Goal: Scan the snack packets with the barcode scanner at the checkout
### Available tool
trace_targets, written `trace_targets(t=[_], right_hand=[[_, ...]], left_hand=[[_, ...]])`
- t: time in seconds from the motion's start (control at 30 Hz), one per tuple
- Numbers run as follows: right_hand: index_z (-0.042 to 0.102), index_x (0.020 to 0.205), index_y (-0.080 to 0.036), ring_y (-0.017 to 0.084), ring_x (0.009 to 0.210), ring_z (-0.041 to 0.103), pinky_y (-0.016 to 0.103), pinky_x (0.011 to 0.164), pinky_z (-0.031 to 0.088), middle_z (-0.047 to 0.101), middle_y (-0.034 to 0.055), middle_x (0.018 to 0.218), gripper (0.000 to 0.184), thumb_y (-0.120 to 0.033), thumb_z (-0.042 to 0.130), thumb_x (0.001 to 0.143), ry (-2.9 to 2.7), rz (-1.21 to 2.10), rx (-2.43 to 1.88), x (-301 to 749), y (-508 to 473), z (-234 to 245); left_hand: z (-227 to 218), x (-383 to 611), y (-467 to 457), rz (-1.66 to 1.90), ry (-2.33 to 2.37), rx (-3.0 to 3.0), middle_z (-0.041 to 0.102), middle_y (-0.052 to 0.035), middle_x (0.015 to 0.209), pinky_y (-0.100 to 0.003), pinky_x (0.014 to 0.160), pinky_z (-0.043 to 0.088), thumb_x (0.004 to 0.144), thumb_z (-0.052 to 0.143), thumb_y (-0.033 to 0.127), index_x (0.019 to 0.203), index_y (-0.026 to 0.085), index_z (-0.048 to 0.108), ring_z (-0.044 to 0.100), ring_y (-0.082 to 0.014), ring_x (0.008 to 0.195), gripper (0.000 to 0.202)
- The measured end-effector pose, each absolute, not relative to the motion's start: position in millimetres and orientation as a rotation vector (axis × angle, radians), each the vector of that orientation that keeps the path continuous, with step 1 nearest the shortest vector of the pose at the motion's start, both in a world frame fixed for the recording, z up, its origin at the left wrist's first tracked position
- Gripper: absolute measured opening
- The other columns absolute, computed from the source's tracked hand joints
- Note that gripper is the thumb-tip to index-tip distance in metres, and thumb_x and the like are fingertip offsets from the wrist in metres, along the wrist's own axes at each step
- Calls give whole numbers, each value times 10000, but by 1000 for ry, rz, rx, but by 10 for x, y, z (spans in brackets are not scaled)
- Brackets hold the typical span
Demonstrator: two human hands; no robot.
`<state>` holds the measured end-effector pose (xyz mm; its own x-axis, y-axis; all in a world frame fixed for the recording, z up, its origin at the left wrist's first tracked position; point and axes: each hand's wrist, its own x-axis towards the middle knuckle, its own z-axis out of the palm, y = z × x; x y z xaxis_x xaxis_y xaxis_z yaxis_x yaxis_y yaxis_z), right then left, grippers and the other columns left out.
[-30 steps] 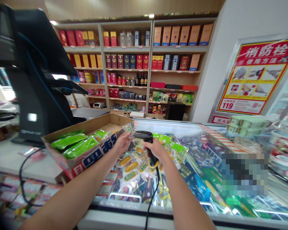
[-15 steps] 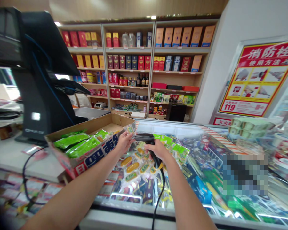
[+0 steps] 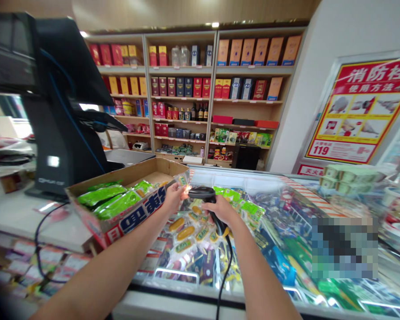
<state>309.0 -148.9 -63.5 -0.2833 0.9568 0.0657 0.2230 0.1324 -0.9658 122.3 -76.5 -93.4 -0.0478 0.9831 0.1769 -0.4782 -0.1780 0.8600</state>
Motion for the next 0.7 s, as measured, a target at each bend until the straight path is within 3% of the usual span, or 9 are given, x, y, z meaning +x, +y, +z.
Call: trace_targets(t=[0.37,0.53,0.7], right_hand=[[588,576,-151,123,332,532,236,347,409,639,35,527,299,-430,676,638,-1580,1194,-1115,2910,-1482,-567],[602,586,-156,137,340,534,230,345,418,594,22,430,277,-416,671,650,-1615,1190,-1065,2579,-1414,-219],[596,554,-160,137,341,533,228,339,420,600,26,436,257,-390,660,647,-1689,1180,-1000,2315,-1370,48]], left_hand=[[-757,1229,-826,1625,639,888,651,-24,660,-265,631,544,648,786,257,758,133,558,661,-153,638,281],[-339,1053,-722,1919,556,543,634,-41,780,-273,876,524,824,595,123,740,159,513,665,-136,873,123],[-119,862,-684,2030,516,363,615,-65,929,-240,922,506,889,526,173,870,182,500,602,-149,1102,34]])
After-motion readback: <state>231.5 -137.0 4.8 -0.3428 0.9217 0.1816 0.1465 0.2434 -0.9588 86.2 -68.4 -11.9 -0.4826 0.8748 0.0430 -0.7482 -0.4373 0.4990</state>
